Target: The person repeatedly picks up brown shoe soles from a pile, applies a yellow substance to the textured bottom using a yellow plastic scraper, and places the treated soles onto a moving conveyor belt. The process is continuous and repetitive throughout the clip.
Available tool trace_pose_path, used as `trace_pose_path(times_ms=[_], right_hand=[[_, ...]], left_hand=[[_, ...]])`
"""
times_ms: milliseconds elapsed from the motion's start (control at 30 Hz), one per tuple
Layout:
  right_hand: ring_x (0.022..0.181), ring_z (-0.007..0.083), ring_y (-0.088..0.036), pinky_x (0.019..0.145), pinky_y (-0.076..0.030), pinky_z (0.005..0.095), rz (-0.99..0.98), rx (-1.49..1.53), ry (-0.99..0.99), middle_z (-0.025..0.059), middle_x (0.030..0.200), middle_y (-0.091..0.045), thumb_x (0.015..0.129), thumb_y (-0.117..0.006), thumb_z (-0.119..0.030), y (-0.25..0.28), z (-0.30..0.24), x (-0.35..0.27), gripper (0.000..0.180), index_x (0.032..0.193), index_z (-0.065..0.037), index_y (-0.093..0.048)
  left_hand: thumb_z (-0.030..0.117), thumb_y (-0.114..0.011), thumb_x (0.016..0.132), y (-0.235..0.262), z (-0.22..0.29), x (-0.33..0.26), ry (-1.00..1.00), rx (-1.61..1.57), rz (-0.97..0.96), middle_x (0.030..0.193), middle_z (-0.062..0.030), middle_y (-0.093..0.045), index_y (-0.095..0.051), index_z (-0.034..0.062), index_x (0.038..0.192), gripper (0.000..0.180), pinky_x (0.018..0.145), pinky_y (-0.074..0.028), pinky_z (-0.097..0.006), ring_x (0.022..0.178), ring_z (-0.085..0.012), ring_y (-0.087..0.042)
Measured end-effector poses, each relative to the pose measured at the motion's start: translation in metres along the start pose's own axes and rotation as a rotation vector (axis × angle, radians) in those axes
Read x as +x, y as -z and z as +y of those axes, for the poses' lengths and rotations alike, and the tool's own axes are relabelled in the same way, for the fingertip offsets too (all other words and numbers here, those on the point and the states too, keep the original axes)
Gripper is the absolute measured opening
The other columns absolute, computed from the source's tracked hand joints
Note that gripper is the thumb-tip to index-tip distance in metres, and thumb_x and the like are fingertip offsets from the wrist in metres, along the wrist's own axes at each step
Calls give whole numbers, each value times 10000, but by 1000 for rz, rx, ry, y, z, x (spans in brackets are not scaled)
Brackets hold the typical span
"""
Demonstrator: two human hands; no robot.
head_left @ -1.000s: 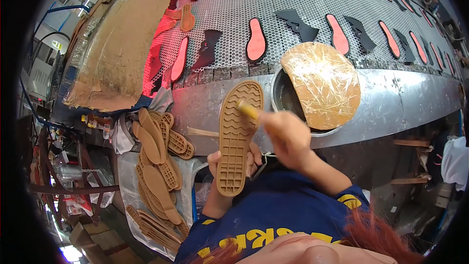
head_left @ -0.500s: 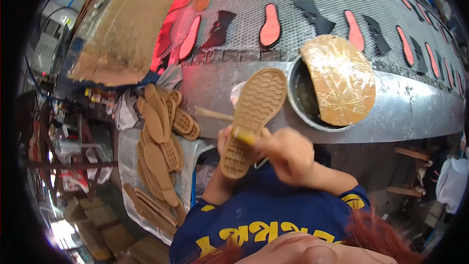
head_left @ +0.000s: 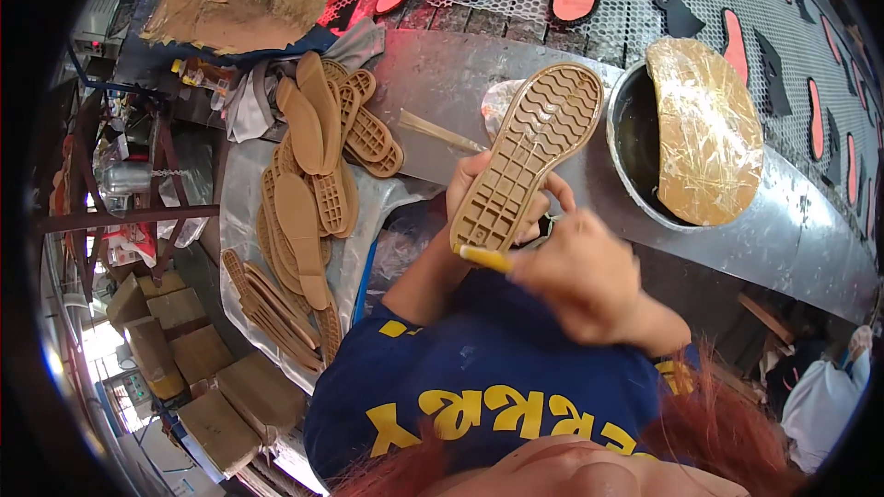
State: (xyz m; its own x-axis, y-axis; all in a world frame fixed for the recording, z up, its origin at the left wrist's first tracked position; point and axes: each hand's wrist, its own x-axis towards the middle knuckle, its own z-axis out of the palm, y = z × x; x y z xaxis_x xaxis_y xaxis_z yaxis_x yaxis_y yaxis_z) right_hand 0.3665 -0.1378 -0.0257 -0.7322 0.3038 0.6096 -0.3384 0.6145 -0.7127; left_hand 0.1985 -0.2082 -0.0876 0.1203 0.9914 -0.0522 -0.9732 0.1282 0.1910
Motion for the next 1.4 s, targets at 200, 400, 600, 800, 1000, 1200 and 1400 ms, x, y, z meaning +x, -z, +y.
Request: trace_pose_path(times_ms=[200, 400, 600, 800, 1000, 1200, 1400], right_hand=[[831, 147, -607, 708, -477, 247, 529, 16, -350, 86, 852, -635, 808, -599, 84, 19, 67, 8, 166, 943, 0, -646], [921, 119, -563, 825, -441, 247, 841, 256, -304, 63, 966, -600, 858, -572, 74, 34, 65, -30, 163, 1001, -2, -592], [910, 99, -544, 808, -419, 223, 981, 157, -300, 45, 968, -594, 873, -560, 65, 30, 63, -29, 142, 984, -16, -594], [942, 100, -551, 845, -421, 222, 903, 160, -298, 43, 995, -596, 891, -573, 49, 14, 65, -34, 141, 1019, -9, -589], [948, 110, -560, 855, -433, 239, 1137, 42, -196, 52, 1002, -600, 903, -576, 25, 30, 70, -39, 127, 1026, -1, -589], [952, 130, -562, 869, -430, 257, 1248, -59, -201, 63, 988, -602, 888, -585, 33, 52, 57, -44, 125, 1006, -6, -594], [963, 136, -567, 874, -437, 266, 1274, -28, -163, 62, 1004, -598, 895, -573, 35, 57, 61, -45, 135, 1024, -6, -575]], left_hand=[[509, -338, 909, 3, -8, 0, 13, -89, -114, 1073, -446, -451, -369, -93, 1317, 728, 487, -501, -346, 659, -296, -595], [414, -353, 903, 22, -3, -2, -184, 53, 103, 1107, -316, -544, -299, -50, 1392, 676, 553, -531, -403, 668, -325, -625], [233, -458, 920, 14, 10, 37, -144, 432, -60, 1078, -149, -543, -141, 131, 1470, 643, 688, -584, -393, 792, -265, -630], [236, -514, 903, 4, -17, 27, -81, 536, 344, 980, -133, -510, -197, 112, 1378, 584, 587, -575, -526, 822, -282, -599], [209, -538, 915, -9, -22, 23, 85, 644, 288, 1042, -162, -563, -343, -21, 1246, 448, 544, -590, -397, 832, -246, -623], [104, -549, 913, -22, -34, 23, 89, 688, 269, 926, -174, -614, -429, -48, 1099, 268, 490, -580, -346, 706, -236, -659], [88, -558, 914, -61, -14, 1, 29, 773, 182, 898, -168, -610, -435, -19, 1061, 220, 517, -591, -358, 697, -238, -663]])
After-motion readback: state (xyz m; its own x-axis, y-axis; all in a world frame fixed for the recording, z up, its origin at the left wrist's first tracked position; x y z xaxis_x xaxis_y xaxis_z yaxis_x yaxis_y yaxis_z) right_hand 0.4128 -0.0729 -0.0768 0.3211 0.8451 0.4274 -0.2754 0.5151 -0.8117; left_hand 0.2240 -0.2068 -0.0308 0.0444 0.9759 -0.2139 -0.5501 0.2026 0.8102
